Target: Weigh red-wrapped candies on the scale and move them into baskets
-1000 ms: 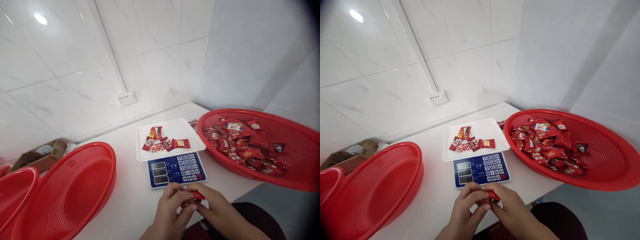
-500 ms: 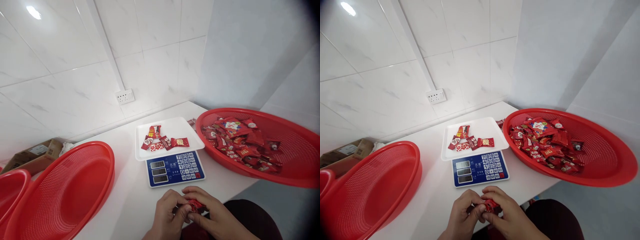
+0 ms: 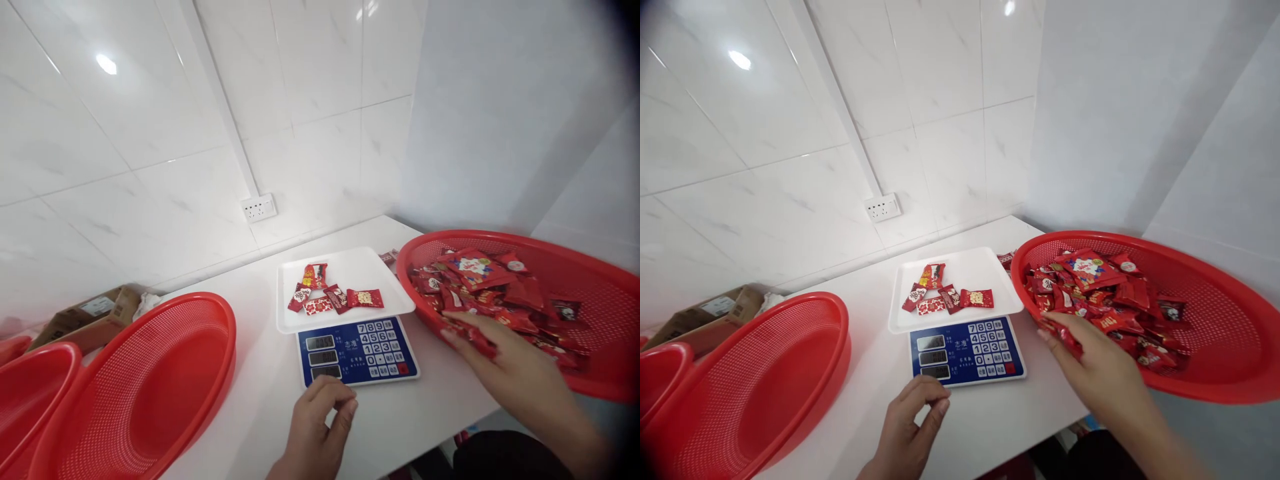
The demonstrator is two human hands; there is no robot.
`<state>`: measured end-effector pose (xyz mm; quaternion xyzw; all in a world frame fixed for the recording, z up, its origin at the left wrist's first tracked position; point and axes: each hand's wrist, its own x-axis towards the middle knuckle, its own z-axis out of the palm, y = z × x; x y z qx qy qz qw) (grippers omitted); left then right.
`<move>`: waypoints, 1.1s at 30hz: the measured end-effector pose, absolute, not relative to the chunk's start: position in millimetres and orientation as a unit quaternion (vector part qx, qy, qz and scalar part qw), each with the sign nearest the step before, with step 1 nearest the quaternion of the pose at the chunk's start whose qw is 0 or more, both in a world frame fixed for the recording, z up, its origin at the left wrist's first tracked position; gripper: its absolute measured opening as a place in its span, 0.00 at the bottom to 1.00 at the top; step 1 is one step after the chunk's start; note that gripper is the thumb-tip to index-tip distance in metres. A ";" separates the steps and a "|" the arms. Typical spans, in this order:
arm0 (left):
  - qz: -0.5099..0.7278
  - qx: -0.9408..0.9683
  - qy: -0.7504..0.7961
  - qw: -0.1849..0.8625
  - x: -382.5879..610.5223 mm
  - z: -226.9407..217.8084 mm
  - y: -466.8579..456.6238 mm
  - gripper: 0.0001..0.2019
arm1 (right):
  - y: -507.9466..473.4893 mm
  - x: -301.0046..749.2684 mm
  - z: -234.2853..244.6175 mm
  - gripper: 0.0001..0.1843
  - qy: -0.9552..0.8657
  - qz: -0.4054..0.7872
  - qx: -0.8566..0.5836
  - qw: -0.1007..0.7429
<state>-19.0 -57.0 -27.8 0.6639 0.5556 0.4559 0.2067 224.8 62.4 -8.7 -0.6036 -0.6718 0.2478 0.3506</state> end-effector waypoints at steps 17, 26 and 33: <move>0.164 0.631 0.755 0.069 -100.0 28.7 81.2 0.16 | 86.6 238.1 -7.9 0.24 -0.704 0.161 -0.655 0.223; 0.179 0.601 0.773 0.092 -106.9 43.5 104.1 0.16 | 86.5 238.4 -12.4 0.23 -0.711 0.127 -0.653 0.227; 0.165 0.566 0.799 0.114 -97.2 43.7 147.2 0.16 | 85.2 236.6 -10.7 0.25 -0.708 0.127 -0.659 0.221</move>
